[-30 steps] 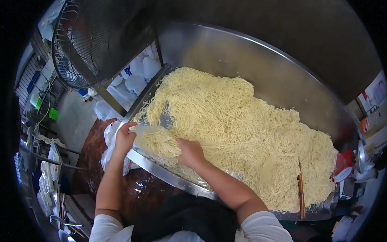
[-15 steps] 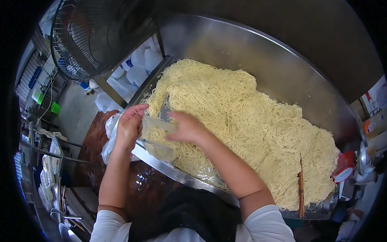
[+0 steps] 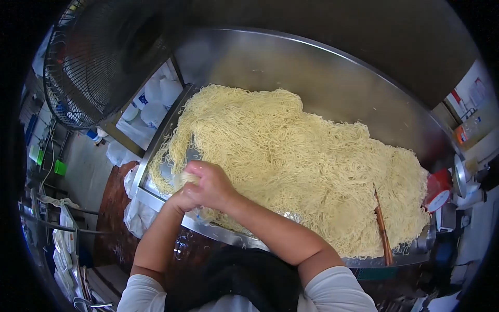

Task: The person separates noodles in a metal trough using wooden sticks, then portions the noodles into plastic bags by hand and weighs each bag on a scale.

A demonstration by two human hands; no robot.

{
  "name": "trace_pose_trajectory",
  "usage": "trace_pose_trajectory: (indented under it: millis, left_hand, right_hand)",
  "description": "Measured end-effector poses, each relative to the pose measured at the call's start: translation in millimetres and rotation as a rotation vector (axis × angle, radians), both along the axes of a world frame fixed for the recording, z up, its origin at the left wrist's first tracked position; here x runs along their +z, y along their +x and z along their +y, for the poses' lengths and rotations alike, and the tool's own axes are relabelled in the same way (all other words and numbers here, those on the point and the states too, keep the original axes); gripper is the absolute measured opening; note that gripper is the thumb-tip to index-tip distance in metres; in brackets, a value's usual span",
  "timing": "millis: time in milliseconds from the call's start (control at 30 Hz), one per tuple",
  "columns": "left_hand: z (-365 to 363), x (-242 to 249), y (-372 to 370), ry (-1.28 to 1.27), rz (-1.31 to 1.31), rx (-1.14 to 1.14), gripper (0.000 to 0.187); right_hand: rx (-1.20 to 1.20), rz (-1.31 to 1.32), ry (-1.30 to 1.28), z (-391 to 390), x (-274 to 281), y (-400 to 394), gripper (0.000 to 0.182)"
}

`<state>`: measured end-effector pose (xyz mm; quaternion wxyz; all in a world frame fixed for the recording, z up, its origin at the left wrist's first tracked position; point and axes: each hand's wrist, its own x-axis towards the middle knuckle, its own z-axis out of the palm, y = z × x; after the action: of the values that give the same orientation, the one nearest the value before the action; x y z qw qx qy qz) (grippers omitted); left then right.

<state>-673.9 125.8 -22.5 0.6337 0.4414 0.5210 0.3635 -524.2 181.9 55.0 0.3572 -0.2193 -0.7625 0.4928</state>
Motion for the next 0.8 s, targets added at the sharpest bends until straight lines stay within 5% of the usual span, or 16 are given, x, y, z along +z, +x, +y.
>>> trace_pose_trajectory:
  millis: [100, 200, 267, 367, 467, 567, 633, 767, 800]
  left_hand:
    - [-4.5, 38.1, 1.8, -0.074, 0.099, 0.147, 0.040]
    - [-6.5, 65.5, -32.0, 0.111, 0.274, 0.199, 0.029]
    - [-13.3, 77.6, -64.4, 0.249, 0.524, 0.103, 0.029]
    - [-22.9, 101.0, -77.5, 0.013, 1.457, -0.301, 0.027]
    - [-34.5, 95.9, -74.8, -0.093, 1.545, -0.419, 0.028]
    - [-40.5, 95.3, -73.4, -0.185, 1.588, -0.429, 0.024]
    - [-44.9, 101.1, -74.2, -0.136, 1.539, -0.390, 0.023]
    - [-51.4, 109.9, -91.5, 0.128, 1.267, -0.290, 0.023]
    - [-51.8, 109.6, -95.6, 0.192, 1.175, -0.281, 0.024]
  right_hand:
    - [-0.209, 0.186, 0.003, 3.3, -36.3, 0.4, 0.028]
    - [-0.118, -0.174, -0.069, -10.3, -73.9, 28.8, 0.039]
    - [0.156, -0.646, 0.012, -2.5, -61.7, 58.2, 0.046]
    - [0.078, -0.631, -0.162, 25.2, -67.7, 102.3, 0.040]
    - [-0.062, -0.641, -0.232, 72.0, -59.8, 132.8, 0.037]
    - [-0.145, -1.003, 0.238, 68.5, -19.7, 119.6, 0.046]
    - [-0.153, -0.997, 0.451, 47.2, -11.2, 90.0, 0.058]
    - [-0.008, -0.796, 0.447, -10.9, -38.9, 10.1, 0.079]
    - [-0.115, -0.729, 0.530, -23.8, -63.5, -7.1, 0.072]
